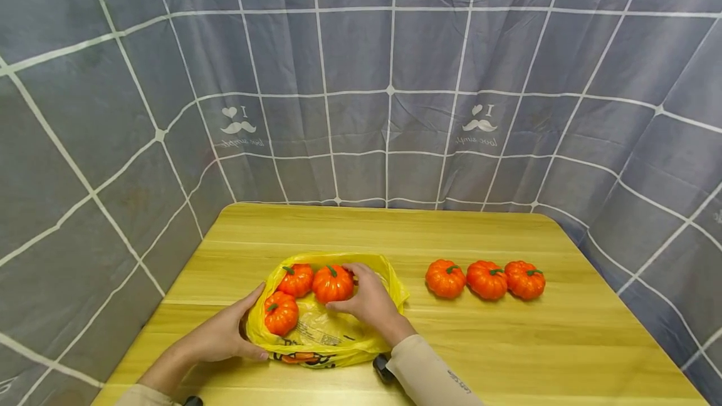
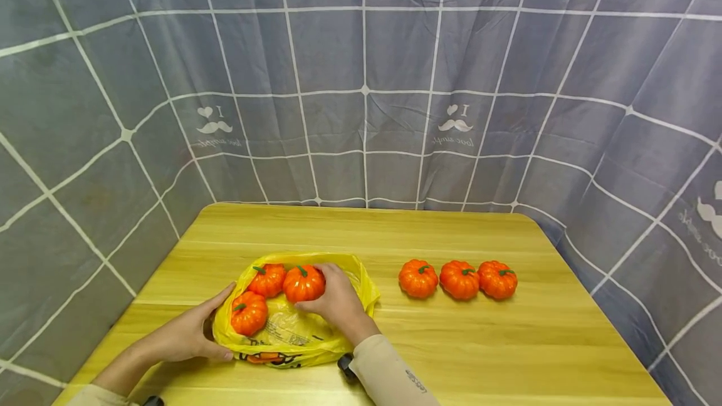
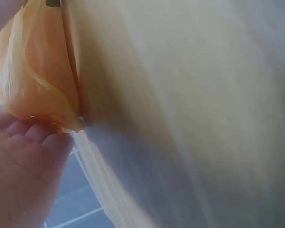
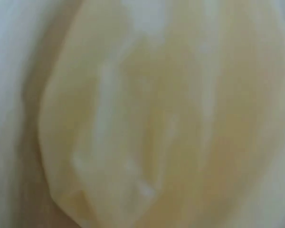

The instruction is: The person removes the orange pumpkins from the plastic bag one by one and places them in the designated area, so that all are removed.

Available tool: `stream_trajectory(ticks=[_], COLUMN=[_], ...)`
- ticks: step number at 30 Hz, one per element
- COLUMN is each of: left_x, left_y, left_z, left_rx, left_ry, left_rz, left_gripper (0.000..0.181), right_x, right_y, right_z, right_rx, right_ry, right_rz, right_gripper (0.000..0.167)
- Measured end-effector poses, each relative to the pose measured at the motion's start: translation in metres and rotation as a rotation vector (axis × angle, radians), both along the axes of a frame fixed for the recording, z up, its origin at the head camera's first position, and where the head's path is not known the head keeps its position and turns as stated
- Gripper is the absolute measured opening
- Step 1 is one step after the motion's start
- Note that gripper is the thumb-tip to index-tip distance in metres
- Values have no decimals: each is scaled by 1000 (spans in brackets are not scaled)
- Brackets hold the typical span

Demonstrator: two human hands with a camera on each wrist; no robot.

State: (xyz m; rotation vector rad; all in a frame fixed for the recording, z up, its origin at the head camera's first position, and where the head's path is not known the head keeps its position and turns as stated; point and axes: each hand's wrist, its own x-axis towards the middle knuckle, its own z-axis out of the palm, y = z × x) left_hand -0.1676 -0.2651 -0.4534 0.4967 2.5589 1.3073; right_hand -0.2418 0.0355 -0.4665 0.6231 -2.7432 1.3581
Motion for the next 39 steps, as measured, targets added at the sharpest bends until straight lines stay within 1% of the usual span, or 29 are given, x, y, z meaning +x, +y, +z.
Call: stream_trajectory(ticks=[5, 12, 17, 21, 26, 29, 34, 37, 39], left_x=[1, 0, -3, -2, -2, -2, -3, -2, -2], left_y=[1, 2, 2, 1, 0, 0, -1, -1, -1], left_z=[1, 4, 2, 1, 0, -1, 0, -1, -1], left_rx=[-17, 3, 5, 3, -5, -4, -6, -10, -13], left_ry=[7, -2, -3, -5, -8, -9, -12, -14, -15], left_rz=[11, 4, -16, -6, 6, 3, 3, 6, 9], left_gripper=[132, 132, 132, 132, 132, 132, 132, 132, 132], right_x=[4, 11, 17, 20, 24, 26, 31, 36, 40], right_y=[4, 14, 29, 44, 66, 82, 109, 123, 132], right_z=[5, 16, 23, 25, 23, 18, 12, 12, 11], right_rx=[-24, -44, -77, -85, -109, -137, -153, -154, -144], right_ry=[7, 17, 38, 61, 114, 130, 92, 85, 100], right_rz=[1, 2, 10, 0, -35, -79, -160, -179, -187], right_gripper=[78, 76, 74, 75, 74, 72, 73, 74, 74])
